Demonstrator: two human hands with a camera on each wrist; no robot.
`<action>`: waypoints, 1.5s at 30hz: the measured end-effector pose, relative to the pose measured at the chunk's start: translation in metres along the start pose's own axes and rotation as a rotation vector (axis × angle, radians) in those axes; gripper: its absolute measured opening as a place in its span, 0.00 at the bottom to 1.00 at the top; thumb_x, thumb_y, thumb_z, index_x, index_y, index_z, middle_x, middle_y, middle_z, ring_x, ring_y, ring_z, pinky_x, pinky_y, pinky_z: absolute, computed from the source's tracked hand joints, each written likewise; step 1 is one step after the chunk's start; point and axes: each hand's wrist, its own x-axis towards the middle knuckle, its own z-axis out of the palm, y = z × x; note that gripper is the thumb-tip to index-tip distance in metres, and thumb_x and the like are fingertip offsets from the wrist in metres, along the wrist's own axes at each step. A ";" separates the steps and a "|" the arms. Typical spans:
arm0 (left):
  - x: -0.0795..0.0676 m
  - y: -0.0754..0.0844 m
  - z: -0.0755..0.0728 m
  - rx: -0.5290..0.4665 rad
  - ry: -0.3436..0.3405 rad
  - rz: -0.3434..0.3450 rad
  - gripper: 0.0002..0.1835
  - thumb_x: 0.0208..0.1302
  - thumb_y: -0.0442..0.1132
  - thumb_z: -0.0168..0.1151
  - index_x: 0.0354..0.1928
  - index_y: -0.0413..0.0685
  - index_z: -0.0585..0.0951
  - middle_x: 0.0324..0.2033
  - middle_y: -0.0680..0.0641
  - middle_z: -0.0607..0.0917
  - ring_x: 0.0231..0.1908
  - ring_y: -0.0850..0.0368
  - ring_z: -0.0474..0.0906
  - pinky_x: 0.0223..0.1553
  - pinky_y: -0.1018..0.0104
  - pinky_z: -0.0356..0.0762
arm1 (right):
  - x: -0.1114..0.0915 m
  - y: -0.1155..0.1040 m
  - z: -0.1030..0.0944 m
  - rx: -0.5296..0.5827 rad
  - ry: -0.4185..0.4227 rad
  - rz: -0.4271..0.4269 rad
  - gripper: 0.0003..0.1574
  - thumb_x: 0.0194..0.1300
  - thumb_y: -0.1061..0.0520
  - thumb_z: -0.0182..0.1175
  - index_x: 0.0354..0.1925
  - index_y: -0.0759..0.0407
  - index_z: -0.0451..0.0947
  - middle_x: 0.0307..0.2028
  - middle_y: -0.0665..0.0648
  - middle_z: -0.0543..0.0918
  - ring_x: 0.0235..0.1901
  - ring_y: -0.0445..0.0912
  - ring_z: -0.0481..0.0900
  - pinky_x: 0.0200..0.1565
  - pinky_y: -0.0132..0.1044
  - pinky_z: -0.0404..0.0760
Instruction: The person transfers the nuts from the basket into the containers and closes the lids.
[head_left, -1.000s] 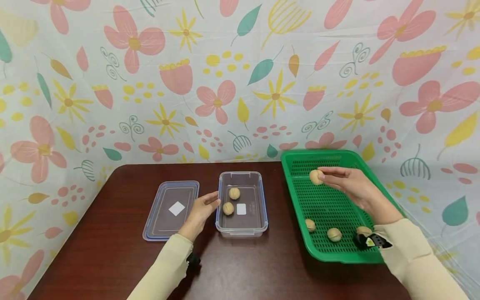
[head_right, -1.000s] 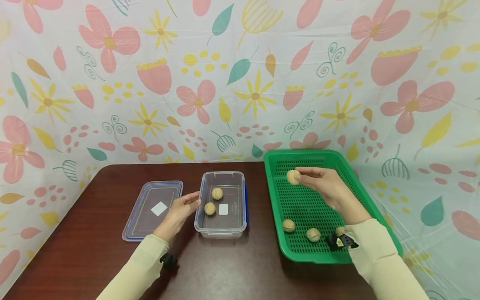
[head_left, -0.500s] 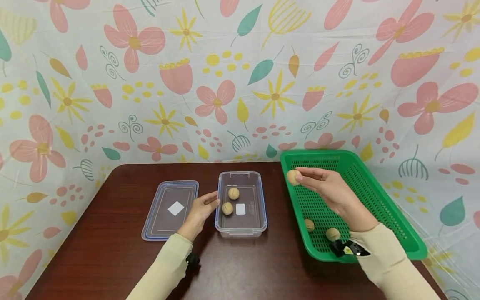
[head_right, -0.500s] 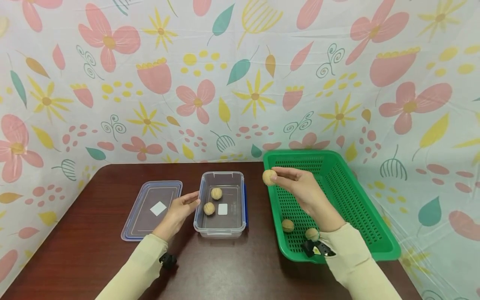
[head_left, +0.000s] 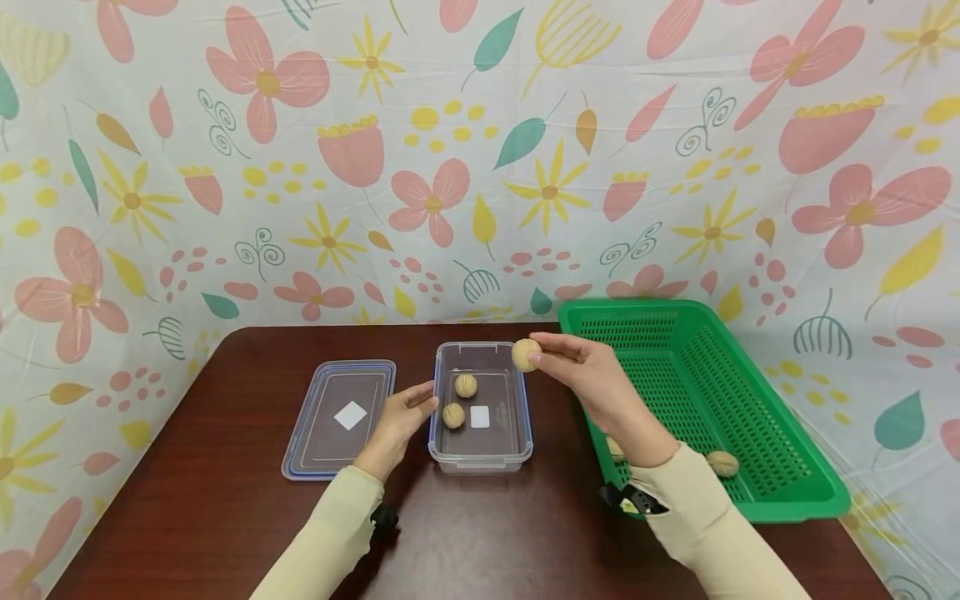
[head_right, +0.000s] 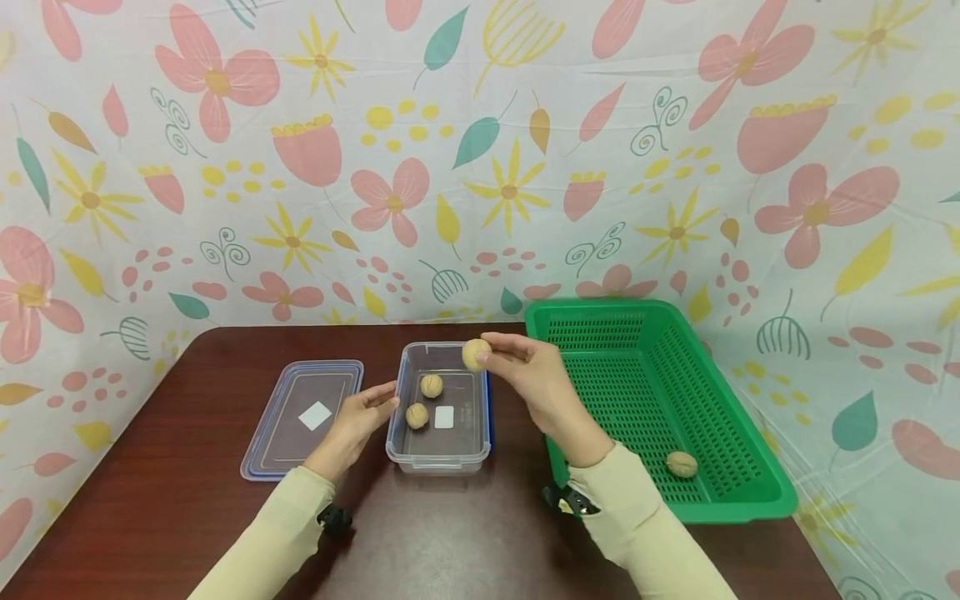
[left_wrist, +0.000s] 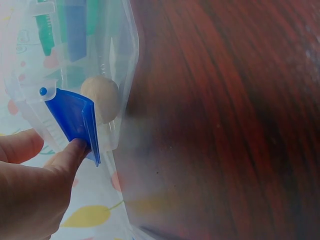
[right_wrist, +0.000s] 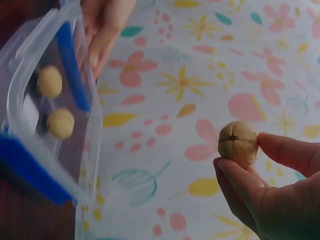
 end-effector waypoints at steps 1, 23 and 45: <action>0.000 0.000 0.000 0.001 0.001 0.002 0.21 0.60 0.32 0.54 0.56 0.37 0.70 0.53 0.36 0.73 0.53 0.48 0.70 0.56 0.56 0.63 | 0.001 0.000 0.005 0.005 0.002 -0.008 0.29 0.56 0.53 0.61 0.55 0.61 0.70 0.50 0.58 0.75 0.47 0.44 0.74 0.52 0.34 0.71; 0.001 -0.003 0.000 0.021 0.015 0.003 0.21 0.58 0.33 0.57 0.55 0.37 0.71 0.52 0.39 0.75 0.54 0.49 0.68 0.56 0.55 0.64 | 0.017 0.090 0.087 0.027 0.106 0.036 0.19 0.55 0.64 0.60 0.46 0.70 0.74 0.42 0.64 0.79 0.40 0.45 0.78 0.40 0.32 0.77; 0.001 -0.004 0.000 0.010 0.020 0.009 0.20 0.58 0.32 0.57 0.54 0.37 0.72 0.51 0.38 0.75 0.54 0.49 0.68 0.56 0.56 0.64 | 0.016 0.099 0.089 0.031 0.034 0.006 0.22 0.56 0.62 0.59 0.50 0.68 0.72 0.47 0.65 0.76 0.46 0.51 0.76 0.45 0.37 0.76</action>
